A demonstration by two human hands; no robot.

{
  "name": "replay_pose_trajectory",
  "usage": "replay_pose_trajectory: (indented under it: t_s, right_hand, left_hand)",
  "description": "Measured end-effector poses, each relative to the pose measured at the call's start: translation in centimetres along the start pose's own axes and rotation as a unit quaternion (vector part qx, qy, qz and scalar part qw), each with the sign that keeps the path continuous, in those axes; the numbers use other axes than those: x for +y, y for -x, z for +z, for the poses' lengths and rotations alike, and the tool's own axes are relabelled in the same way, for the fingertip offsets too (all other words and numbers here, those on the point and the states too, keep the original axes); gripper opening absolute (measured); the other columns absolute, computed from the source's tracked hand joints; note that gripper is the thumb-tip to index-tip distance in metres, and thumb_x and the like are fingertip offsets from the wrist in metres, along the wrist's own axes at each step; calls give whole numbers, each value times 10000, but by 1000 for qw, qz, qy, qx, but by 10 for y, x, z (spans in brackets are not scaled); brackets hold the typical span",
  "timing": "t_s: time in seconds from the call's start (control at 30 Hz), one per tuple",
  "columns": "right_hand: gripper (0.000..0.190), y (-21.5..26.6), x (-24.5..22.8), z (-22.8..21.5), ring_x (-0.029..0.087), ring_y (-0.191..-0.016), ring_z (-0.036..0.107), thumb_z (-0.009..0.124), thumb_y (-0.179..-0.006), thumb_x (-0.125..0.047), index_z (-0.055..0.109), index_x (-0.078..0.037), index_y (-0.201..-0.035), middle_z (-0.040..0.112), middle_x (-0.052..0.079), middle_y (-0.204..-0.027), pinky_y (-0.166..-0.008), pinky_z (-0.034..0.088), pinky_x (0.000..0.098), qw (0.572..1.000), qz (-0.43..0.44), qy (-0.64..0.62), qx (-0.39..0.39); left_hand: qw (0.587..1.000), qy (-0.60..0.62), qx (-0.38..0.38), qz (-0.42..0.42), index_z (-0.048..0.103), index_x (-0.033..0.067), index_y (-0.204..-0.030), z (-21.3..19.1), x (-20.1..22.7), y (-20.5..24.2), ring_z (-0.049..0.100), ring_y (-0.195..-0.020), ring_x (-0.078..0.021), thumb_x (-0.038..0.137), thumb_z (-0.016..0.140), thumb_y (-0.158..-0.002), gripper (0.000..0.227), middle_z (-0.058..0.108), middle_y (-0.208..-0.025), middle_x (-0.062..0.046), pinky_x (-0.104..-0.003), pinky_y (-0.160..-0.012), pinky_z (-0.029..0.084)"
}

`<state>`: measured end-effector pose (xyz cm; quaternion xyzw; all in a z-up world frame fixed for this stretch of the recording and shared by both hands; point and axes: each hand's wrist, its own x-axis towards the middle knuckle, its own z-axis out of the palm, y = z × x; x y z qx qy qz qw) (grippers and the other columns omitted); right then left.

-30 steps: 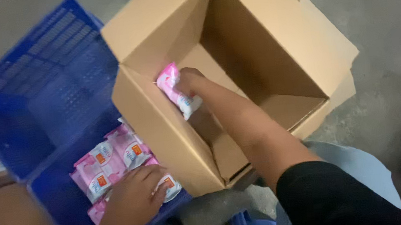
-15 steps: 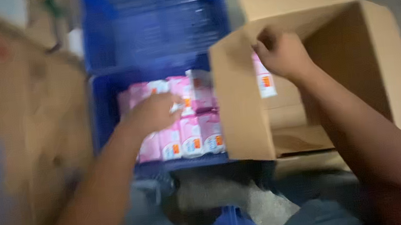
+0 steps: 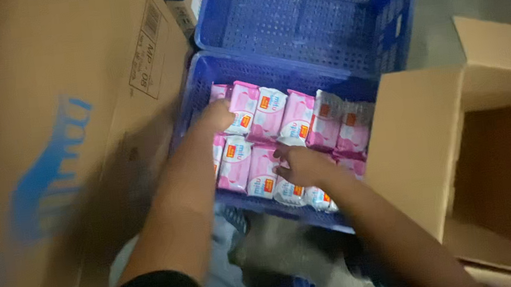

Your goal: The person transfers pink and white packaged items from a blue plastic crate into a cardboard box. They pick up the items by hand and place them into the box, arranging them in rows.

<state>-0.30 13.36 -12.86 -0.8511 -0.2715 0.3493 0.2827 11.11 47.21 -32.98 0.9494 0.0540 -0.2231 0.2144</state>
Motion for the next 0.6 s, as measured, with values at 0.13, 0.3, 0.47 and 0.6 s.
replay_pose_trajectory:
  t_s: [0.13, 0.3, 0.47, 0.6]
  right_hand:
    - [498, -26, 4, 27, 482, -1233, 719, 661, -984, -385, 656, -93, -1387, 778, 239, -1253, -1042, 568, 612, 999, 47, -19, -4]
    - [531, -26, 10, 31, 389, -1304, 706, 646, -994, -427, 656, -163, -1455, 776, 140, -1330, -1087, 559, 545, 992, 113, 1, -62]
    - [533, -34, 42, 32, 402, -1304, 705, 647, -1012, -438, 645, -142, -1456, 771, 162, -1325, -1101, 555, 548, 994, 93, 13, -50]
    - [529, -2, 21, -3, 439, -1266, 719, 627, -1020, -379, 632, -117, -1479, 779, 190, -1313, -1090, 559, 575, 996, 82, 14, -20]
  left_hand:
    - [980, 127, -40, -148, 606, 84, -1532, 26, 1, 6, 548, -1517, -324, 395, 753, -859, 756, 646, -1562, -168, -500, -1268, 428]
    - [932, 302, 5, -200, 803, 104, -1300, 5, 38, 54, 646, -1408, -303, 490, 831, -773, 654, 777, -1364, -117, -480, -1173, 513]
    - [967, 198, -27, -157, 782, 116, -1342, -25, 47, 41, 642, -1416, -301, 538, 878, -701, 773, 742, -1432, -109, -494, -1183, 519]
    - [964, 239, -15, -117, 649, 46, -1494, -20, 22, 26, 647, -1398, -362, 430, 962, -756, 889, 701, -1457, -217, -576, -1096, 578]
